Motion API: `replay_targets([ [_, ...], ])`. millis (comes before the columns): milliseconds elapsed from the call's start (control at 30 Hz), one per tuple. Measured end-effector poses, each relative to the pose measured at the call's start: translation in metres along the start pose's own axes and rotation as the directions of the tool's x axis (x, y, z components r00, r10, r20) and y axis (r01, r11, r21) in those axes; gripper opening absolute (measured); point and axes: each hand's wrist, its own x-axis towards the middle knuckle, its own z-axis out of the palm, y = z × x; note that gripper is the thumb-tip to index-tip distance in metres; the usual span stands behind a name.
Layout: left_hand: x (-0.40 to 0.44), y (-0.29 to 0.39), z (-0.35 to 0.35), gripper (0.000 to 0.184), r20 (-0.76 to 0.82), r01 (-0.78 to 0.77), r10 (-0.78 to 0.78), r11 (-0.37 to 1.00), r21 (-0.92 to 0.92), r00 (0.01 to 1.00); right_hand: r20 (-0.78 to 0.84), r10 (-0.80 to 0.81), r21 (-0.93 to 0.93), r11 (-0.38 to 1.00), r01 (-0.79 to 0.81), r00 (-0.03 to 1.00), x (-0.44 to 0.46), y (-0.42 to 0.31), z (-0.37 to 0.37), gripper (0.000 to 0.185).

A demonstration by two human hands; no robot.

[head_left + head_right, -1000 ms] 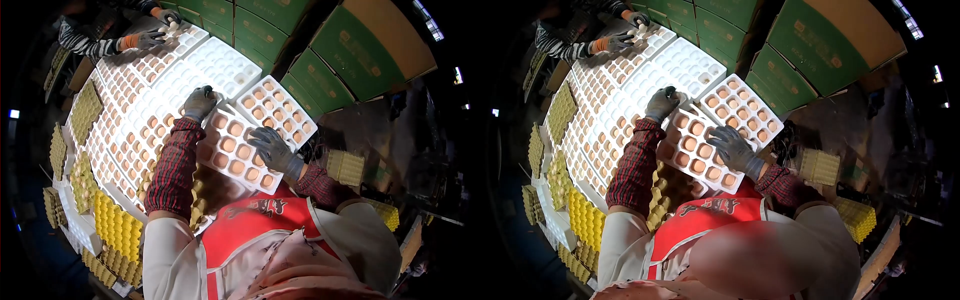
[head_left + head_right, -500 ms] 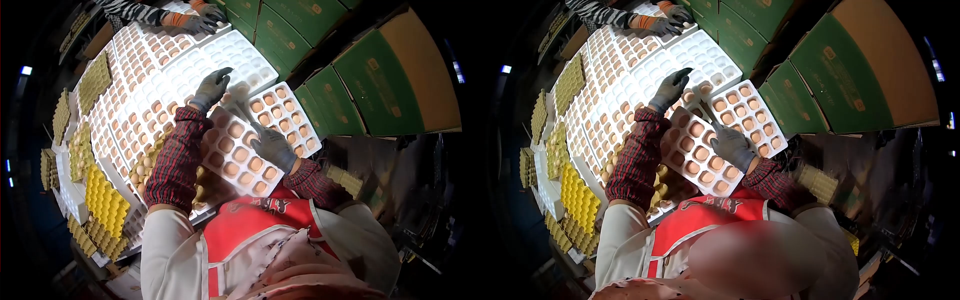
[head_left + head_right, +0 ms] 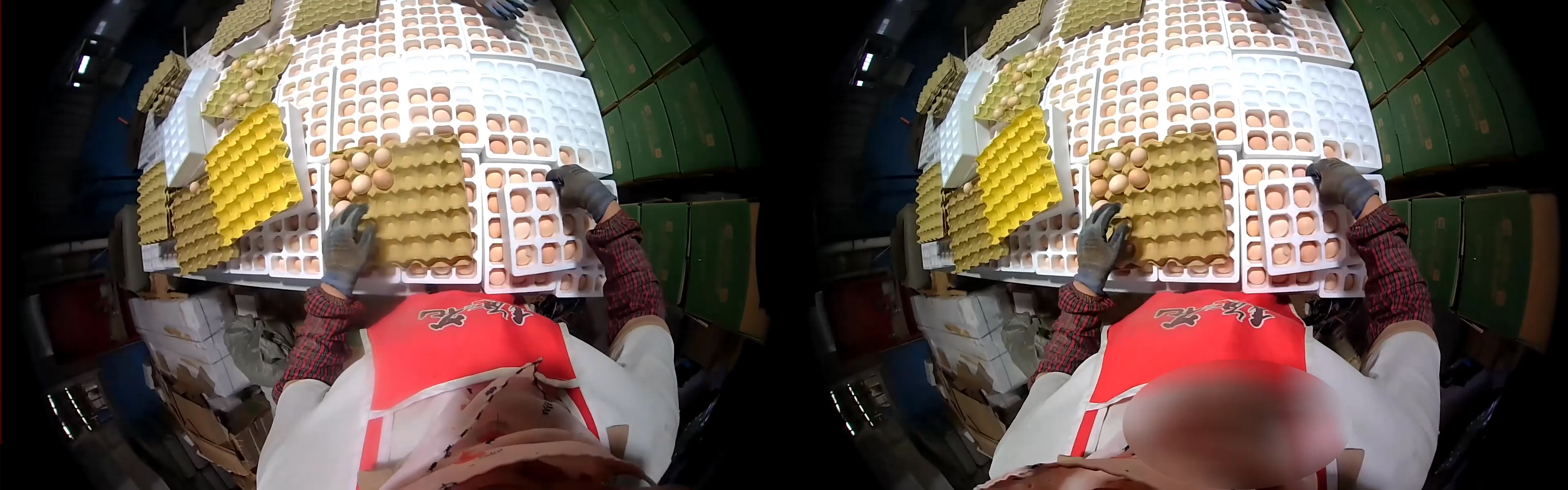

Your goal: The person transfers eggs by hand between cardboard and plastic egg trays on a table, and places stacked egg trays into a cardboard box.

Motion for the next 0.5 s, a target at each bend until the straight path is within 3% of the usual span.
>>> replay_targets([
  [67,0.009,-0.035,-0.016,0.047,0.06,-0.088,0.074,0.955,0.281,0.995,-0.276,-0.115,0.022,0.992,0.126,0.954,0.022,-0.036,0.009,0.038],
  [167,0.014,-0.082,0.0,0.048,0.193,-0.117,0.056,0.94,0.319,0.98,-0.527,-0.305,0.245,0.839,0.486,0.793,0.065,-0.182,-0.001,0.038],
  [200,0.02,-0.09,0.001,0.047,0.249,-0.131,0.049,0.936,0.325,0.967,-0.517,-0.326,0.308,0.792,0.527,0.792,0.085,-0.222,0.013,0.036],
  [267,0.025,-0.091,-0.015,0.046,0.167,-0.133,0.116,0.987,0.091,0.979,-0.516,-0.371,0.155,0.846,0.511,0.772,0.123,-0.279,0.036,0.033],
  [333,0.03,-0.097,-0.027,0.044,0.064,-0.097,0.107,0.984,-0.152,0.992,-0.496,-0.295,0.144,0.899,0.413,0.817,0.13,-0.298,0.04,0.032],
  [367,0.032,-0.099,-0.025,0.043,0.089,0.118,-0.082,0.822,-0.557,0.993,-0.485,-0.254,0.141,0.922,0.362,0.837,0.131,-0.303,0.04,0.031],
  [400,0.034,-0.101,-0.023,0.04,0.137,0.239,-0.216,0.576,-0.782,0.967,-0.52,-0.226,0.248,0.882,0.399,0.823,0.13,-0.301,0.038,0.033],
  [467,0.055,-0.112,-0.019,0.037,0.273,0.276,-0.103,0.624,-0.731,0.957,-0.578,-0.159,0.445,0.761,0.472,0.8,0.124,-0.285,0.033,0.036],
  [500,0.068,-0.093,-0.025,0.031,0.177,-0.001,0.097,0.879,-0.476,0.979,-0.584,-0.023,0.634,0.61,0.474,0.811,0.133,-0.279,0.034,0.039],
])
